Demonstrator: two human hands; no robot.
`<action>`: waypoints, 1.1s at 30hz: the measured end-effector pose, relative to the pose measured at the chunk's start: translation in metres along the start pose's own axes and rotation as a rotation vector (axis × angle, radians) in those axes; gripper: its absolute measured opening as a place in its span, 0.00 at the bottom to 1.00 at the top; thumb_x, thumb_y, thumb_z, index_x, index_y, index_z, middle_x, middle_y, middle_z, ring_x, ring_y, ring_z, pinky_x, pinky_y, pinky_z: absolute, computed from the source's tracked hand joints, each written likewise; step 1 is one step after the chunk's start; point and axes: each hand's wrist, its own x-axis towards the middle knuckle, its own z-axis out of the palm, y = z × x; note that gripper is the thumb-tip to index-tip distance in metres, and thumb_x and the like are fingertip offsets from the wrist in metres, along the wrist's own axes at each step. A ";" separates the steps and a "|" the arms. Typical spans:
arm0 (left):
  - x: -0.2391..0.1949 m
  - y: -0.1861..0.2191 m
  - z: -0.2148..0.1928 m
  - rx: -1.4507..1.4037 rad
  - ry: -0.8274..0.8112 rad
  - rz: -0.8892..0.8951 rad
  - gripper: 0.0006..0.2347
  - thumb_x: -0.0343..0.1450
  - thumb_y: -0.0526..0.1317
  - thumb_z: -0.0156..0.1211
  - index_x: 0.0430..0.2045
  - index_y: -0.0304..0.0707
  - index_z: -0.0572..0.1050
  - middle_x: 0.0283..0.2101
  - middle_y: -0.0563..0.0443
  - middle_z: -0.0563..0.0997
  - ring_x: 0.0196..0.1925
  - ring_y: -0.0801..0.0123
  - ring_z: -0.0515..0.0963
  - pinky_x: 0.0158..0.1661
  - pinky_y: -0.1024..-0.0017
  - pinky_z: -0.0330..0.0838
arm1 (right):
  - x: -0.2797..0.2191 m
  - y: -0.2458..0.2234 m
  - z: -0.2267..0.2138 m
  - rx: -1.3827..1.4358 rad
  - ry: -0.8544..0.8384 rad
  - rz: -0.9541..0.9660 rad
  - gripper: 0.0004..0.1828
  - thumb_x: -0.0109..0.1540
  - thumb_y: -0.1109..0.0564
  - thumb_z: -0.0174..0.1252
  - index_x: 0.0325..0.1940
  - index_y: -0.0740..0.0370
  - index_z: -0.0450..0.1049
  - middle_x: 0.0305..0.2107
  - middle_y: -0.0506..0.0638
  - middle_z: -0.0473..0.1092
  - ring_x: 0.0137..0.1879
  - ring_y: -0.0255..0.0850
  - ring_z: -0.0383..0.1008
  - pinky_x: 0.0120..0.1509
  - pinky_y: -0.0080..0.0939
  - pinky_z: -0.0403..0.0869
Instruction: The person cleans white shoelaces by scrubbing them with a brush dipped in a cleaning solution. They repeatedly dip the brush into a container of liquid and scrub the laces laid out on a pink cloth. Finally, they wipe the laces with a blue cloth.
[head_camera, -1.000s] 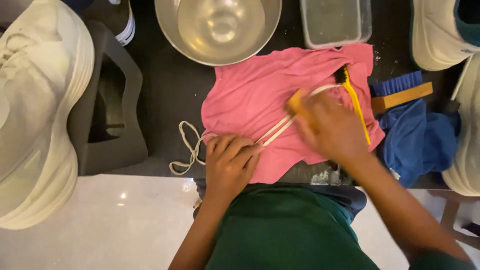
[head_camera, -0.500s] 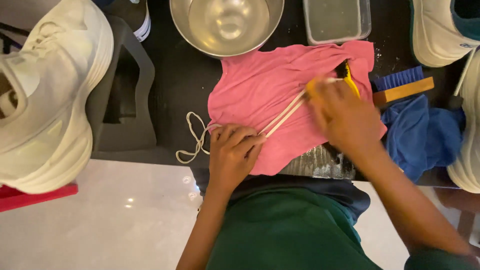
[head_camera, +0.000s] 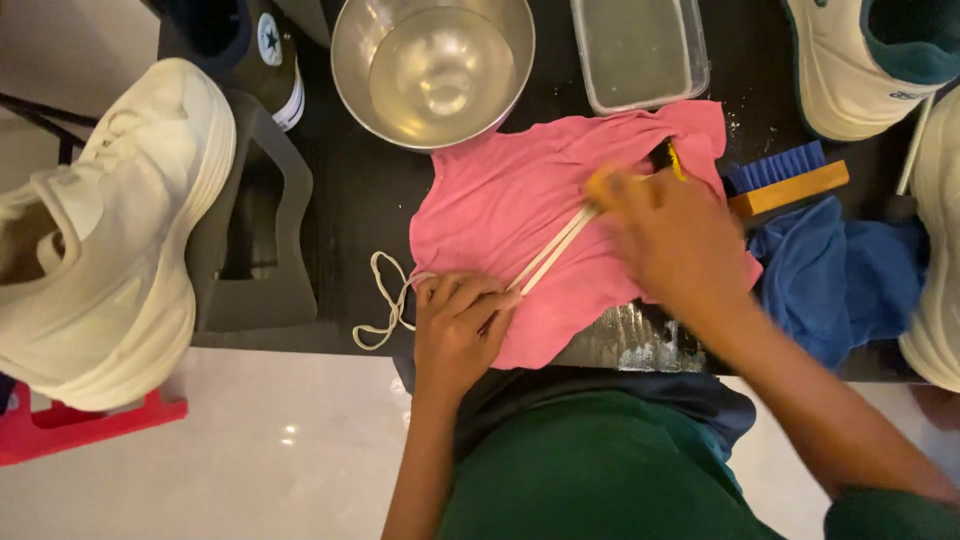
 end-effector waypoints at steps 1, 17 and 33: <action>-0.001 0.000 0.000 0.007 0.002 -0.008 0.03 0.70 0.37 0.68 0.26 0.45 0.84 0.34 0.58 0.82 0.38 0.67 0.77 0.46 0.66 0.64 | 0.000 0.023 0.016 -0.374 0.025 0.134 0.22 0.69 0.41 0.53 0.67 0.39 0.65 0.43 0.51 0.66 0.43 0.53 0.77 0.39 0.53 0.79; 0.000 0.002 -0.002 0.011 0.014 -0.005 0.02 0.70 0.38 0.69 0.27 0.48 0.85 0.34 0.59 0.83 0.39 0.68 0.79 0.46 0.65 0.64 | -0.004 0.028 0.021 -0.379 0.175 0.175 0.24 0.67 0.43 0.56 0.67 0.47 0.69 0.37 0.56 0.69 0.38 0.55 0.77 0.36 0.55 0.77; -0.009 -0.005 -0.001 0.022 -0.019 -0.014 0.01 0.70 0.39 0.68 0.29 0.48 0.84 0.35 0.60 0.81 0.39 0.67 0.78 0.45 0.64 0.65 | -0.004 0.014 0.009 -0.344 0.256 0.186 0.24 0.66 0.42 0.57 0.65 0.51 0.73 0.41 0.52 0.71 0.44 0.54 0.77 0.47 0.59 0.69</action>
